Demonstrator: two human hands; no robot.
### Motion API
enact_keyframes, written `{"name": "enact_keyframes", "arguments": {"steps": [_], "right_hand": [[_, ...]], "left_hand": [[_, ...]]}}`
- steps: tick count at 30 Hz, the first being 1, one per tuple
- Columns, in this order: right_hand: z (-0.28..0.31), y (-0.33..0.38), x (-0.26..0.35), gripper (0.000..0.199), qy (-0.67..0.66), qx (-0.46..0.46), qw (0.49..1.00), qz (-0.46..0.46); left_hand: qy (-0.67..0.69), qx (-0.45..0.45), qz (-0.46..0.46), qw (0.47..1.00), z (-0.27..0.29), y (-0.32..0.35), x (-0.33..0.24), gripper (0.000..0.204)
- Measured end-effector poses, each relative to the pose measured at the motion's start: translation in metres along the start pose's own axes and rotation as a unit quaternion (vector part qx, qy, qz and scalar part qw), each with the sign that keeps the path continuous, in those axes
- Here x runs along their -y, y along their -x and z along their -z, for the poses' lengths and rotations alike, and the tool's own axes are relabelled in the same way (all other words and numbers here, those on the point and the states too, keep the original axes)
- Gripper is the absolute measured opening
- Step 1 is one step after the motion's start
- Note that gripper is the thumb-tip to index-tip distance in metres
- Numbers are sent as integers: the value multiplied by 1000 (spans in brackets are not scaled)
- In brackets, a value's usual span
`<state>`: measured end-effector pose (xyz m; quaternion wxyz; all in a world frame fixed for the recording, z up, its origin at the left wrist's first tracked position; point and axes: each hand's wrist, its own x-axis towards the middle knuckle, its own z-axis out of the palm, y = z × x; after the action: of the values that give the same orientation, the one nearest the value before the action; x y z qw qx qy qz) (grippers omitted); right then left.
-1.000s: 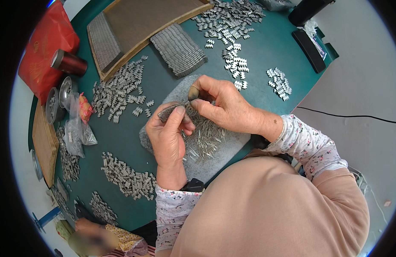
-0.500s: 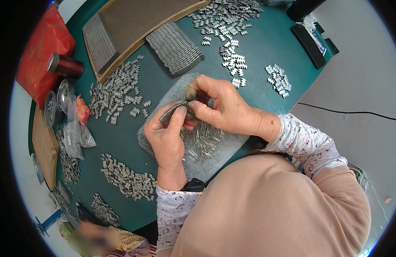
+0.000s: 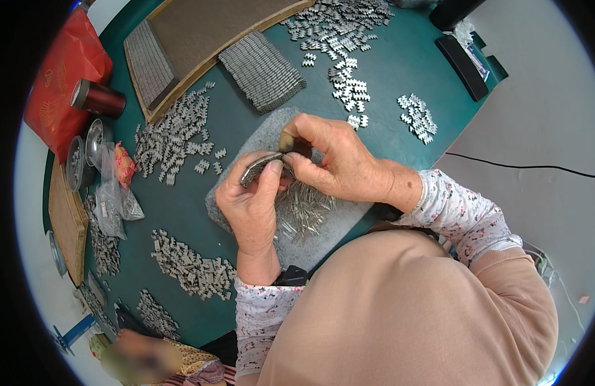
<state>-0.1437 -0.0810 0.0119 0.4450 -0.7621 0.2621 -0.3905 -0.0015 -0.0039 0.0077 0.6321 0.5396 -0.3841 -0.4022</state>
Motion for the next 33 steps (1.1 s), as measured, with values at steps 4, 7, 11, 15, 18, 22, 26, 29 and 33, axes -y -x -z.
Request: {"name": "enact_keyframes", "arguments": {"steps": [4,7,11,15,18,22,26,29,33], "right_hand": [[0,0,1,14,-34,-3,999,7],[8,-6,0,14,-11,11,1000,4],[32,-17,-8,11,213,83,973,39],[27,-22,-12,11,347,189,914,96],[21,-24,-16,9,348,206,906,124],[24,-27,-16,8,359,214,902,105],[27,-25,-19,12,356,239,895,121],[28,-23,-21,16,336,241,901,134],[30,-24,-20,16,343,259,893,137]], "left_hand": [[65,12,53,996,2,-2,-1,12],[145,0,86,986,12,-6,0,13],[151,-46,87,984,32,-15,-5,14],[130,-62,109,984,34,-17,-7,14],[115,-51,120,985,34,-17,-6,13],[114,-46,133,983,35,-16,-4,14],[120,-21,138,983,34,-17,-3,15],[121,-16,147,981,31,-17,-3,15],[122,-12,144,982,31,-17,-1,14]]}}
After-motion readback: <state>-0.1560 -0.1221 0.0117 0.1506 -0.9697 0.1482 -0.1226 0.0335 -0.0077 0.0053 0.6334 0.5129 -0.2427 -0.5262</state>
